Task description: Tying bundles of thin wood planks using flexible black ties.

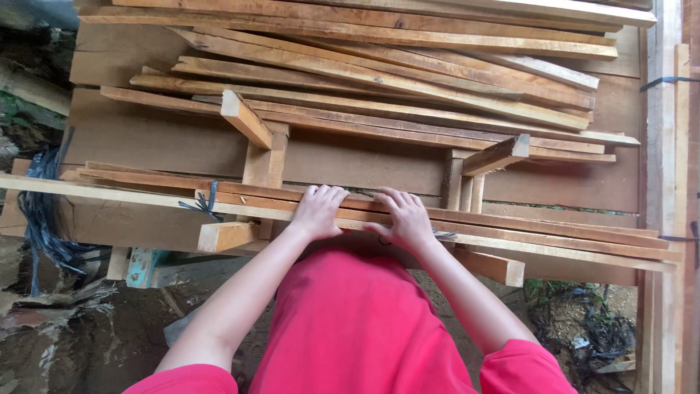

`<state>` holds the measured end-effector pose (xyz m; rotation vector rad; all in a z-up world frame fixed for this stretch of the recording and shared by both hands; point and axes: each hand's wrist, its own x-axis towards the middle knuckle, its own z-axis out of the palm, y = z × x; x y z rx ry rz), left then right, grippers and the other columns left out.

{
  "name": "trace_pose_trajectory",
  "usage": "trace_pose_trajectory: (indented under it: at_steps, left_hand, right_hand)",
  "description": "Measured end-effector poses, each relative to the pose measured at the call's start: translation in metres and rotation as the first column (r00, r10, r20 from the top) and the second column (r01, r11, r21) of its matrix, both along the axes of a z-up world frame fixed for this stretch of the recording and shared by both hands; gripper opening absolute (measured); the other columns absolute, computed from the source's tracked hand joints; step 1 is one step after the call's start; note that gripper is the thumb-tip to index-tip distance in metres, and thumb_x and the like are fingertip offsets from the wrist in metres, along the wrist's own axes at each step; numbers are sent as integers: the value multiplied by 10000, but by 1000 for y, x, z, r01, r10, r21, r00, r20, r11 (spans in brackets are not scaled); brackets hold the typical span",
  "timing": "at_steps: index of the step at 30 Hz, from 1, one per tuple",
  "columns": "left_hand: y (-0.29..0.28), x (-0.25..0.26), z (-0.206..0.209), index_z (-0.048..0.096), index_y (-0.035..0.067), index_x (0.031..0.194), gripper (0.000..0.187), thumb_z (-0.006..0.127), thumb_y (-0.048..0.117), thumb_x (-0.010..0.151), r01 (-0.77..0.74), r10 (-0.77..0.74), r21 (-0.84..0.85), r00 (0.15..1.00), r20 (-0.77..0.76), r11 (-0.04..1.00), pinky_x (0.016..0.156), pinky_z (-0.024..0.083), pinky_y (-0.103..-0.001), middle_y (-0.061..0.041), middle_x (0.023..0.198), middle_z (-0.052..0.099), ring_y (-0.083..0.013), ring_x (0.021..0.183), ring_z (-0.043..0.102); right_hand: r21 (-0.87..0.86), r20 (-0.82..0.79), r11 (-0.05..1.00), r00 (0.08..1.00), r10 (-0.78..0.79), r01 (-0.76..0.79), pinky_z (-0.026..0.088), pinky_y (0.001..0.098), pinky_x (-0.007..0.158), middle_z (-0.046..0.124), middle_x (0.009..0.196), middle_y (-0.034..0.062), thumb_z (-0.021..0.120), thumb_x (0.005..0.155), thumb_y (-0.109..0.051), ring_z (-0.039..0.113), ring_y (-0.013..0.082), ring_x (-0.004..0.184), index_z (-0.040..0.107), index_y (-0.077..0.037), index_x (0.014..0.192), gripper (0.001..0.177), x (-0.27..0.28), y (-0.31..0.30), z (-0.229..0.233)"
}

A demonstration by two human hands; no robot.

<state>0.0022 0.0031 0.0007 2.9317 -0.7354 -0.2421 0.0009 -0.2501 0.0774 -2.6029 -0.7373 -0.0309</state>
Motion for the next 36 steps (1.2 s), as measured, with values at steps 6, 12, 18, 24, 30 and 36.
trace_pose_trajectory:
  at_steps: [6,12,18,24,30,36]
  left_hand:
    - [1,-2,4,531,209,1382,1017,844,534,471,19,-17,-39,998,54,999,1012,427,-423,22,1329,578,-187,1214,567]
    - [1,-2,32,547,242,1390,976,825,659,553,56,-50,-88,997,62,995,1018,430,-417,43,1331,603,-163,1218,567]
    - [2,-1,22,527,274,1407,972,812,677,569,44,-43,-65,999,17,997,1017,431,-421,64,1344,591,-155,1225,564]
    - [1,-1,22,527,275,1405,978,811,689,565,37,-36,-53,999,24,998,1022,429,-422,71,1345,591,-150,1228,560]
    - [2,0,24,536,286,1395,944,803,692,585,41,-39,-88,999,18,995,1005,424,-410,73,1326,600,-146,1217,564]
    - [2,0,36,550,270,1400,918,718,780,655,17,-23,-187,999,-29,982,1022,422,-431,47,1319,626,-166,1218,587]
  right_hand:
    - [139,106,990,994,-21,7,497,341,933,690,1201,-84,789,842,-532,668,160,1090,708,-284,1165,415,-8,-14,-29]
    - [143,111,990,993,-28,12,500,347,928,698,1203,-54,783,843,-518,671,165,1095,689,-234,1225,485,-7,-16,-30]
    - [-75,-73,996,996,-58,52,455,371,1000,685,1212,-8,644,891,-660,644,178,1151,614,-199,1328,636,-7,-14,-26]
    - [-243,-209,970,977,-39,-13,400,375,1072,603,1338,-31,768,685,-680,555,165,1271,501,-226,1425,908,-5,-12,-19]
    - [-217,-152,976,988,-41,7,433,378,1004,636,1280,-36,789,628,-667,581,166,1229,562,-236,1361,881,-5,-13,-37]
    - [-220,-164,975,985,-48,11,419,381,1033,632,1302,-29,781,631,-680,568,166,1260,541,-236,1397,917,-7,-15,-46]
